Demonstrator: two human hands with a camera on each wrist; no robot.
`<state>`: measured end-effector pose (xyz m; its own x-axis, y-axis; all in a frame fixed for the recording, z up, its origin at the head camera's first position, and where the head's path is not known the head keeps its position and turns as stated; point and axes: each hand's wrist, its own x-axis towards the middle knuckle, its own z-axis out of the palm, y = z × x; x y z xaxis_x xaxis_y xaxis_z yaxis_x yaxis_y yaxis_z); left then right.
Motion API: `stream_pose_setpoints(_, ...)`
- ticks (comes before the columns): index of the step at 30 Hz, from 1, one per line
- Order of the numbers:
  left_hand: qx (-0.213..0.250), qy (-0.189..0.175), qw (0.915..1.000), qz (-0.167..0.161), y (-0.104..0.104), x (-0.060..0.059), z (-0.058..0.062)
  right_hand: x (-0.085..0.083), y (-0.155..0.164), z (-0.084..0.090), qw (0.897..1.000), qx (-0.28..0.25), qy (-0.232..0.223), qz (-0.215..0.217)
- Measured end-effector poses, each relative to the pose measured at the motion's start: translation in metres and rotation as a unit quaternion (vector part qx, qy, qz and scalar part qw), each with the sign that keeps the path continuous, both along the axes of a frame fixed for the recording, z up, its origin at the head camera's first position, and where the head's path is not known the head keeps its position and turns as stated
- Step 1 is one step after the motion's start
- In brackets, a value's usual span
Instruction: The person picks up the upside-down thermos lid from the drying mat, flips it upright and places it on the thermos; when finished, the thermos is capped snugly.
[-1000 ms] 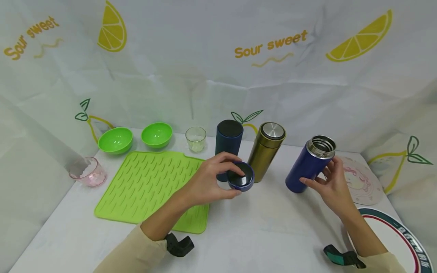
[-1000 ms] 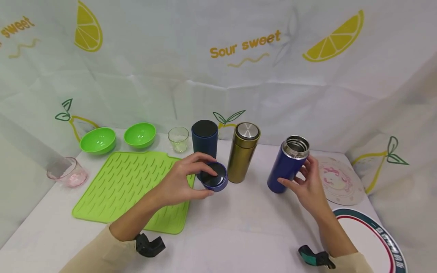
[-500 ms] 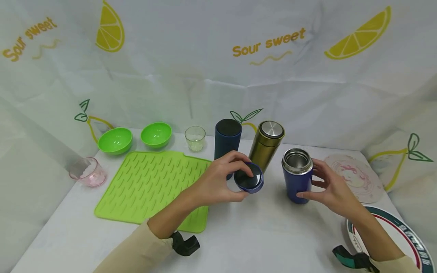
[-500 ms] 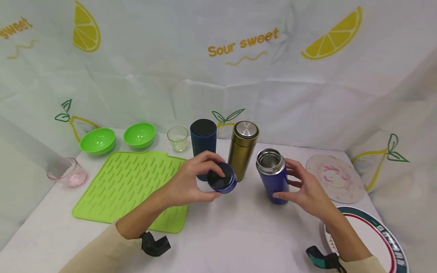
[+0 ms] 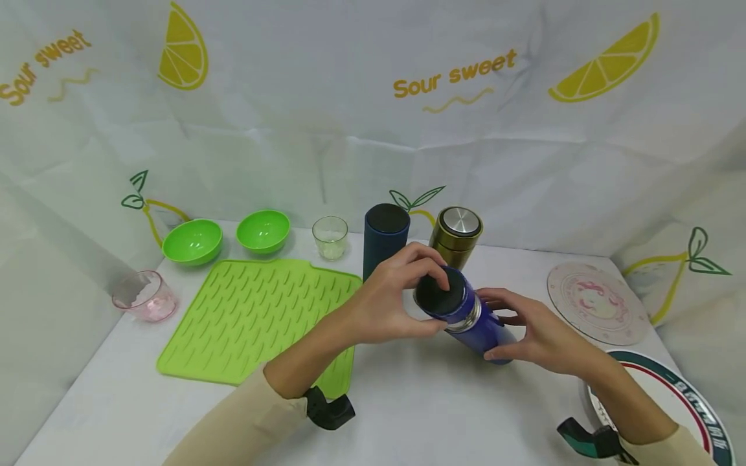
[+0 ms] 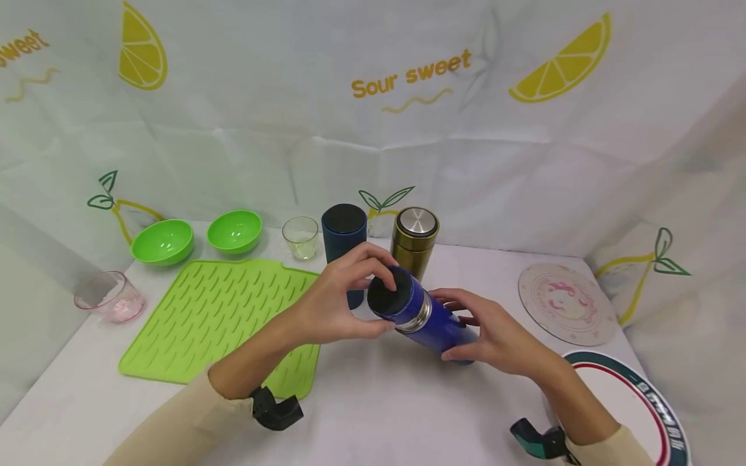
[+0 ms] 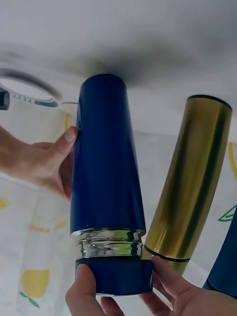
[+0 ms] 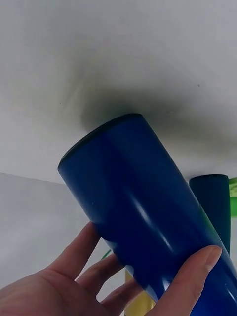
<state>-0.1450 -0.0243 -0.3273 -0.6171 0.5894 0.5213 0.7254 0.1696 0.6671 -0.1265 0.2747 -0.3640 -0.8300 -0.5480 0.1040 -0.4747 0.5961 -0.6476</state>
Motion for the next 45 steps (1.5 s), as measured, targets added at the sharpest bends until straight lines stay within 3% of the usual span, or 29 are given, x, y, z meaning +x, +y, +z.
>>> stream_pose_setpoints(6,-0.004,-0.041,0.9992,-0.002,0.002,0.002,0.002,0.002,-0.003,0.002,1.000,0.009,-0.006,0.004)
stream_pose_setpoints(15,-0.018,-0.060,0.9980,0.008,-0.003,0.005,0.004,0.004,-0.005,0.002,0.999,0.000,-0.034,0.005)
stream_pose_setpoints(21,-0.016,-0.066,0.9977,0.008,-0.002,0.006,-0.002,0.006,-0.006,0.001,0.999,-0.006,-0.032,0.007)
stream_pose_setpoints(25,-0.018,-0.059,0.9981,-0.008,-0.003,0.004,-0.002,0.006,-0.007,0.001,1.000,-0.001,-0.027,0.011)
stream_pose_setpoints(30,-0.034,-0.054,0.9965,-0.054,-0.008,-0.001,0.002,0.005,-0.007,0.003,0.999,-0.002,-0.040,0.019)
stream_pose_setpoints(37,-0.080,-0.016,0.9912,-0.104,-0.014,-0.006,0.010,0.006,-0.009,0.007,0.998,0.006,-0.058,0.030)
stream_pose_setpoints(41,-0.104,-0.004,0.9900,-0.095,-0.015,-0.004,0.011,0.008,-0.010,0.008,0.998,0.006,-0.061,0.028)
stream_pose_setpoints(45,-0.115,0.000,0.9920,-0.053,-0.013,-0.001,0.011,0.007,-0.009,0.007,0.998,0.003,-0.059,0.026)
